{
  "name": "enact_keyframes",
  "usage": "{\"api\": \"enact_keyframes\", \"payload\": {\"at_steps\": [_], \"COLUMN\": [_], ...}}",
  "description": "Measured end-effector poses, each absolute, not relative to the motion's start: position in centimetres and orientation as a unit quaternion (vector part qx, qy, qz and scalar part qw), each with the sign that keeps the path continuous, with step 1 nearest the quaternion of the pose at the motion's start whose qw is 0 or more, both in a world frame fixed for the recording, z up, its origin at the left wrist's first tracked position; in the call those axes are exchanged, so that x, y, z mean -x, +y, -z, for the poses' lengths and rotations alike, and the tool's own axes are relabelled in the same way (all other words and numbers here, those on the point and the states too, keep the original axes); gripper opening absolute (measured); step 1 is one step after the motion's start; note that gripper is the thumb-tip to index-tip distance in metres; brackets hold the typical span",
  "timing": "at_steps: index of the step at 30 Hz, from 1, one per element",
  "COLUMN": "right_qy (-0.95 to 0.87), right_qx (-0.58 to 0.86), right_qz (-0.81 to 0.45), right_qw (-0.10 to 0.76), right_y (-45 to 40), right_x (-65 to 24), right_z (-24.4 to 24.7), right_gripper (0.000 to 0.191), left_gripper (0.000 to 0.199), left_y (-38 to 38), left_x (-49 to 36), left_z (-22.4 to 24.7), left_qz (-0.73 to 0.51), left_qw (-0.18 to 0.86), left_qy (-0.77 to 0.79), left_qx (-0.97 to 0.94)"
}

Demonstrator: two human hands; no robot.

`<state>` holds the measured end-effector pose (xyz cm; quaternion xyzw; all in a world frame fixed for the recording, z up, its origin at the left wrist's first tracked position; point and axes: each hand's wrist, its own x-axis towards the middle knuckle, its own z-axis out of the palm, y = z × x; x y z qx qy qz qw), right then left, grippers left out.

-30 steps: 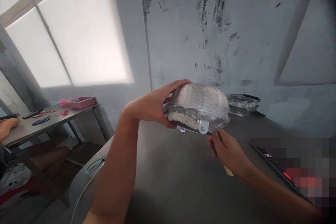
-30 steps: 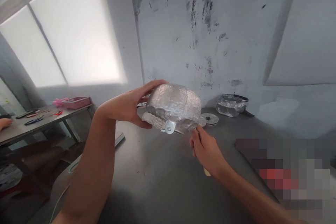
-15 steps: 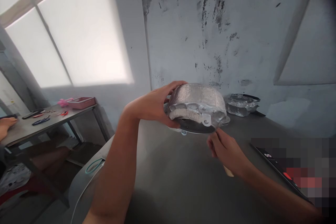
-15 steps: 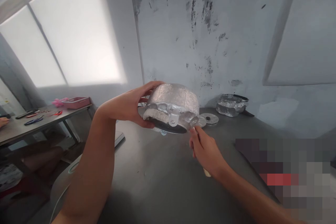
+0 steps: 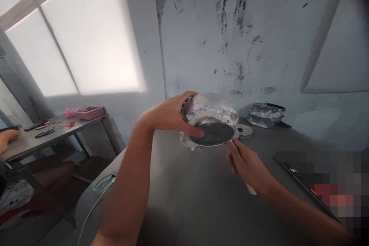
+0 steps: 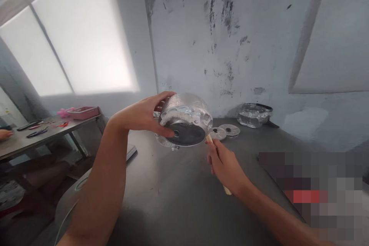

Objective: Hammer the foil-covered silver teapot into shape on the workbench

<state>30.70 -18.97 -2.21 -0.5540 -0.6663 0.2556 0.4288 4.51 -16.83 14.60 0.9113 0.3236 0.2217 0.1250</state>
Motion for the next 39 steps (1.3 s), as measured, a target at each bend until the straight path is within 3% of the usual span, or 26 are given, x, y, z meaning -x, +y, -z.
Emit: {"api": "enact_keyframes", "payload": {"at_steps": [7,12,18,25,39], "right_qy": [-0.668,-0.667,-0.662,-0.657,-0.666], "right_qx": [0.553,0.561,0.577,0.589,0.575], "right_qz": [-0.258,-0.258,-0.246,-0.246,-0.248], "right_qw": [0.426,0.416,0.411,0.401,0.405], "right_y": [-18.7,-19.0,-19.0,-18.7,-18.7], "right_x": [-30.8,-30.5,-30.5,-30.6,-30.7], "right_z": [2.5,2.0,2.0,2.2,2.4], "right_gripper": [0.039,0.04,0.035,0.03,0.033], "left_gripper": [0.084,0.064,0.065,0.069,0.059], "left_y": [-15.9,-14.7,-14.5,-14.7,-14.9], "left_x": [-4.2,-4.1,-3.8,-3.8,-4.1], "left_z": [-14.5,-14.2,-14.2,-14.3,-14.4], "left_qz": [-0.215,-0.228,-0.241,-0.258,-0.229], "left_qw": [0.149,0.264,0.347,0.352,0.317], "left_qy": [0.342,0.251,0.162,0.112,0.185], "left_qx": [-0.903,-0.903,-0.892,-0.893,-0.901]}}
